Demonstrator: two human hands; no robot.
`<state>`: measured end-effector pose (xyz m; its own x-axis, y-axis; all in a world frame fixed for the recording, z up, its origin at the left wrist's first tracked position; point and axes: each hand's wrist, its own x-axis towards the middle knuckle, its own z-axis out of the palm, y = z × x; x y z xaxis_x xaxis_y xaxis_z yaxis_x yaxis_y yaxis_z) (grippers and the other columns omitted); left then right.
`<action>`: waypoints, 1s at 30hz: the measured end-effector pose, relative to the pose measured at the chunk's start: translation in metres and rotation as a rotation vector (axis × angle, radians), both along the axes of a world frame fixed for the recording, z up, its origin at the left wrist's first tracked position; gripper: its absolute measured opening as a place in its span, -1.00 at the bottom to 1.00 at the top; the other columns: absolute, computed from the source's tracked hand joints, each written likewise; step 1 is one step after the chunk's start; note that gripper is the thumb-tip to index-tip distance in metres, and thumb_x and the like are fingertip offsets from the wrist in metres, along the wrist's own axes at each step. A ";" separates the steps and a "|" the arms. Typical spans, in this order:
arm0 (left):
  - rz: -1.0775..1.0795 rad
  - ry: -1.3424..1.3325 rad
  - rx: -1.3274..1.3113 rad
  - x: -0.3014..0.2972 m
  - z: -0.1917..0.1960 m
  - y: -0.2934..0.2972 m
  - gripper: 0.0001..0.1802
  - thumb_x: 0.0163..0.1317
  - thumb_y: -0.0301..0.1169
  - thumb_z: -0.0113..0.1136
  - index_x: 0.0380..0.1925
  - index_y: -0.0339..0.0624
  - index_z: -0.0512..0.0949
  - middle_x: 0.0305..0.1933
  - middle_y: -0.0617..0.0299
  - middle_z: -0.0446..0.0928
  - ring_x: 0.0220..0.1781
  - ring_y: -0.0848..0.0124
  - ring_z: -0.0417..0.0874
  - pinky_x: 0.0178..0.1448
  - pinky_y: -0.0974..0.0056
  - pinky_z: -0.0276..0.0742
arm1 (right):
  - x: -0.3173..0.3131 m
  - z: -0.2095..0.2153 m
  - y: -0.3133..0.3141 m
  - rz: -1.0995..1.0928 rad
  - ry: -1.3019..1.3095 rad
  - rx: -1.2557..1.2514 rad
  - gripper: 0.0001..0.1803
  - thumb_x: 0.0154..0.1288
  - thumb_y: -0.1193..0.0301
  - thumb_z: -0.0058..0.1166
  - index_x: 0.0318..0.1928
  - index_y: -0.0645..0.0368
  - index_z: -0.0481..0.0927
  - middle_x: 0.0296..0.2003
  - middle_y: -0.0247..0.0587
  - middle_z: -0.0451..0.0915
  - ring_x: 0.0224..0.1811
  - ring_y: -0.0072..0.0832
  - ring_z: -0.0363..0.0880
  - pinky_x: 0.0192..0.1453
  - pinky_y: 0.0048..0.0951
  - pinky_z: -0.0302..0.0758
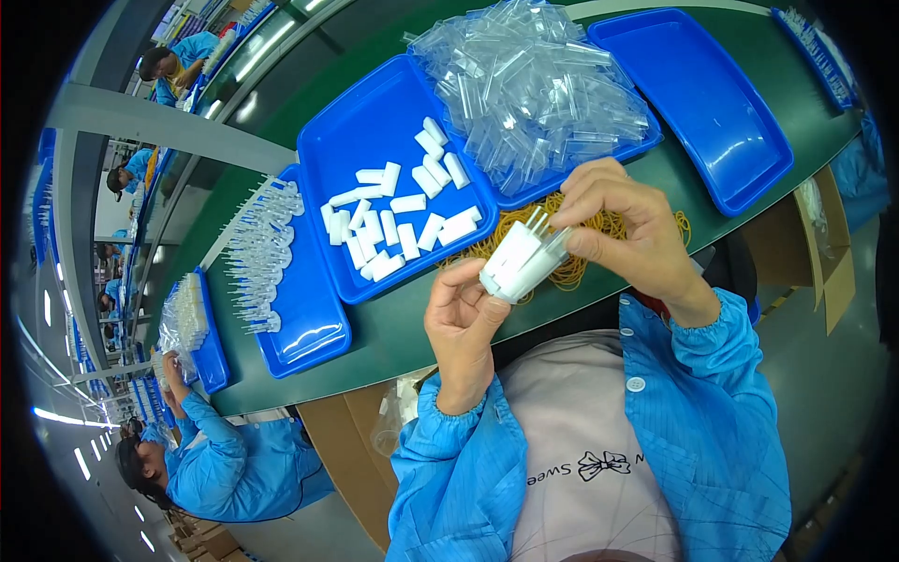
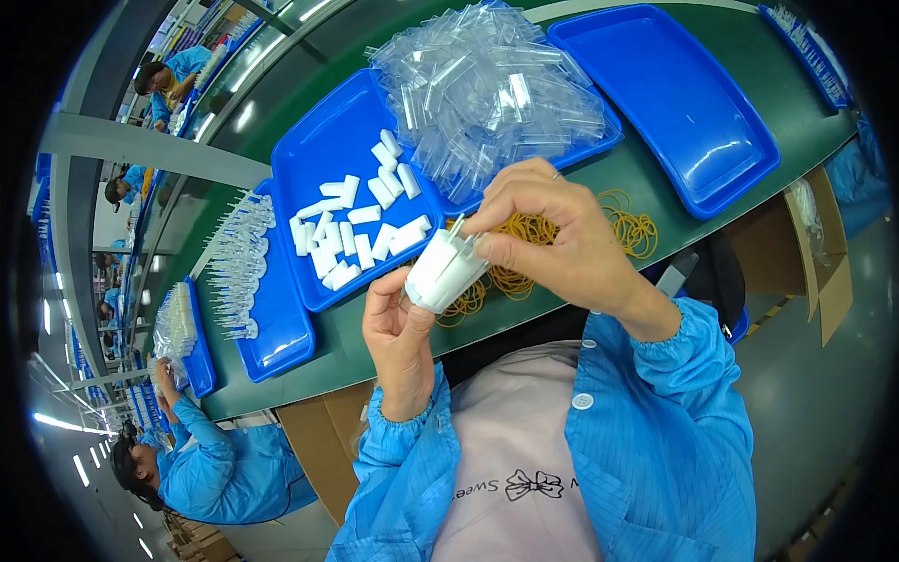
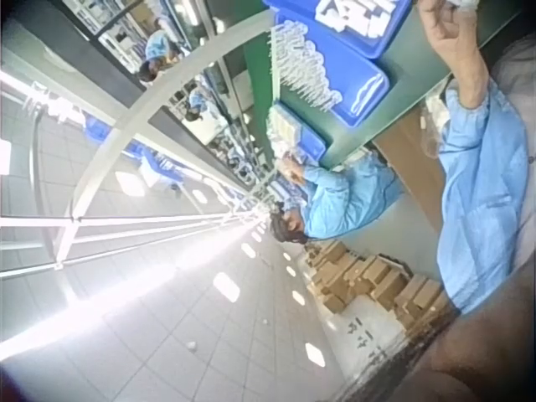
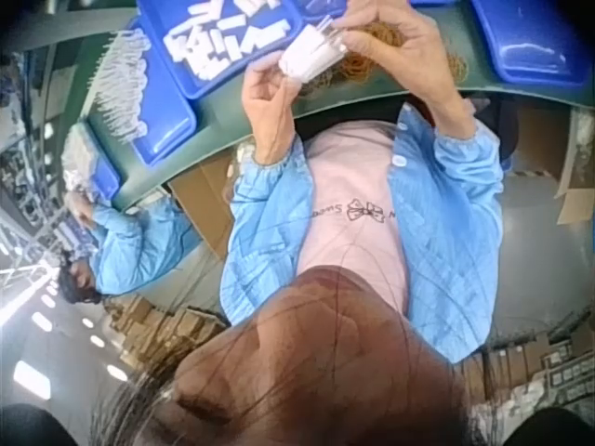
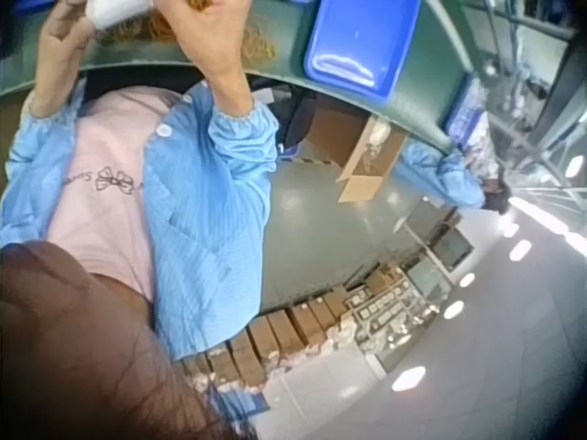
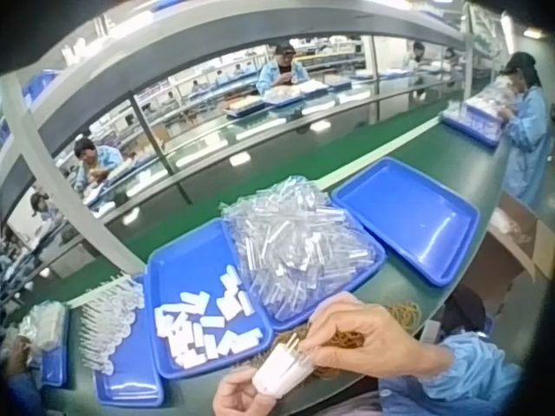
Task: The person assembles small plastic parts by hand, securing them with rubber bands.
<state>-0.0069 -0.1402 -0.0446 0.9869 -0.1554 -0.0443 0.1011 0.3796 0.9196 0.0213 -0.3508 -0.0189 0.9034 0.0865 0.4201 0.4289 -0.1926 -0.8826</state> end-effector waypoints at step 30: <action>0.035 0.077 -0.102 0.012 -0.005 0.009 -0.57 0.24 -0.35 0.16 0.05 -0.29 0.34 0.05 0.06 0.46 0.05 0.31 0.56 0.07 0.28 0.58 | 0.049 0.011 -0.011 -0.077 -0.118 -0.174 -0.77 0.15 0.32 0.18 -0.19 0.11 0.66 -0.15 -0.24 0.62 -0.03 -0.37 0.50 0.11 -0.34 0.35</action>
<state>0.0048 -0.1310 -0.0500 0.9861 -0.1280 -0.1055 0.1544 0.4753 0.8662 0.0705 -0.3622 -0.0079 0.8555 0.0995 0.5082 0.5055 -0.3736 -0.7778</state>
